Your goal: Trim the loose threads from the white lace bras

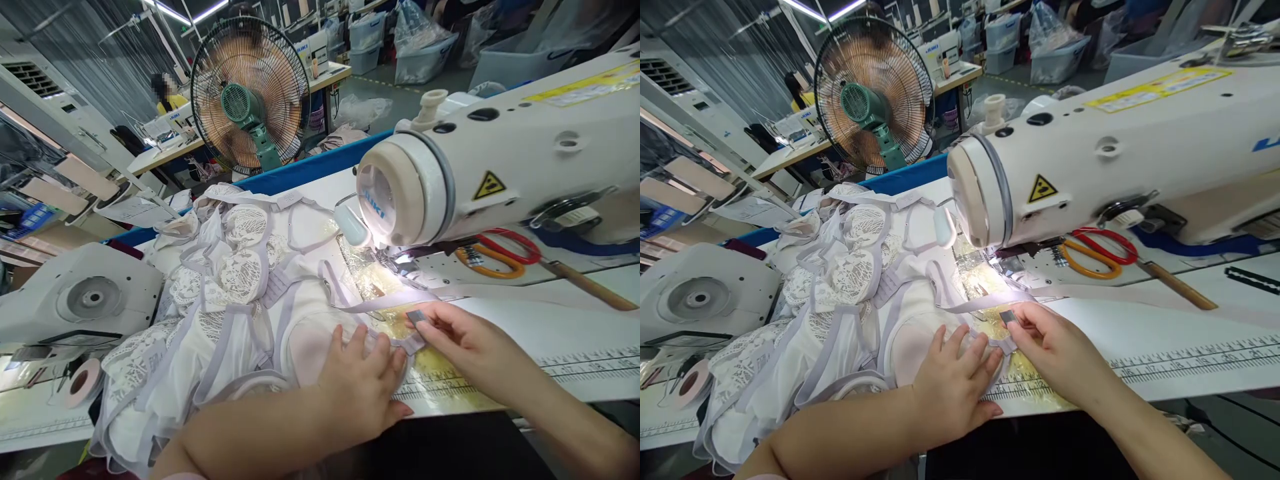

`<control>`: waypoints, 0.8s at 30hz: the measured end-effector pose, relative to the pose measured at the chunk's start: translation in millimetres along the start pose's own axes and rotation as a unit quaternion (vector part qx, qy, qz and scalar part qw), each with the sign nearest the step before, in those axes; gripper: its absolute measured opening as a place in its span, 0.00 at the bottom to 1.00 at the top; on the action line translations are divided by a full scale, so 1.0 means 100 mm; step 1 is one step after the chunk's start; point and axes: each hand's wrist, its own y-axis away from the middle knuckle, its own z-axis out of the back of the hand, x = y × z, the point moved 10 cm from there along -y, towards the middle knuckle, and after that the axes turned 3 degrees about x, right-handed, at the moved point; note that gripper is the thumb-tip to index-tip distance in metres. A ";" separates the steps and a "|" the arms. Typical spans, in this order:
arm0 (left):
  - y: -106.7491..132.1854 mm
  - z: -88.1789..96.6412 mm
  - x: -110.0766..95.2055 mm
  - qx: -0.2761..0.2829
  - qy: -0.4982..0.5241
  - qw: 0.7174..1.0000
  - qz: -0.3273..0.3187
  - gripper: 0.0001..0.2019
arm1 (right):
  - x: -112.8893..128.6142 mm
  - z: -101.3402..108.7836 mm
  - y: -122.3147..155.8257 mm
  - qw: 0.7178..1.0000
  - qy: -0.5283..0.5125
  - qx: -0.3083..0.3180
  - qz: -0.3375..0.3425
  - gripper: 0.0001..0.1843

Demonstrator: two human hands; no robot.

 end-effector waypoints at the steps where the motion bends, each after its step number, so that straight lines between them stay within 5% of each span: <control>1: 0.00 0.00 0.01 0.000 0.002 1.000 0.002 0.31 | 0.03 -0.03 0.03 1.000 0.020 0.011 0.011 0.14; 6: -0.01 -0.01 0.01 -0.025 0.008 1.000 -0.002 0.34 | -0.04 -0.17 0.21 0.997 0.066 0.028 0.043 0.12; 13: -0.03 -0.02 -0.11 -0.082 0.014 0.994 -0.069 0.39 | -0.10 -0.20 0.39 0.982 0.171 -0.032 0.071 0.13; 24: -0.11 0.04 -0.04 -0.051 0.075 0.995 -0.047 0.35 | 0.03 -0.21 0.42 0.965 0.227 -0.060 0.121 0.14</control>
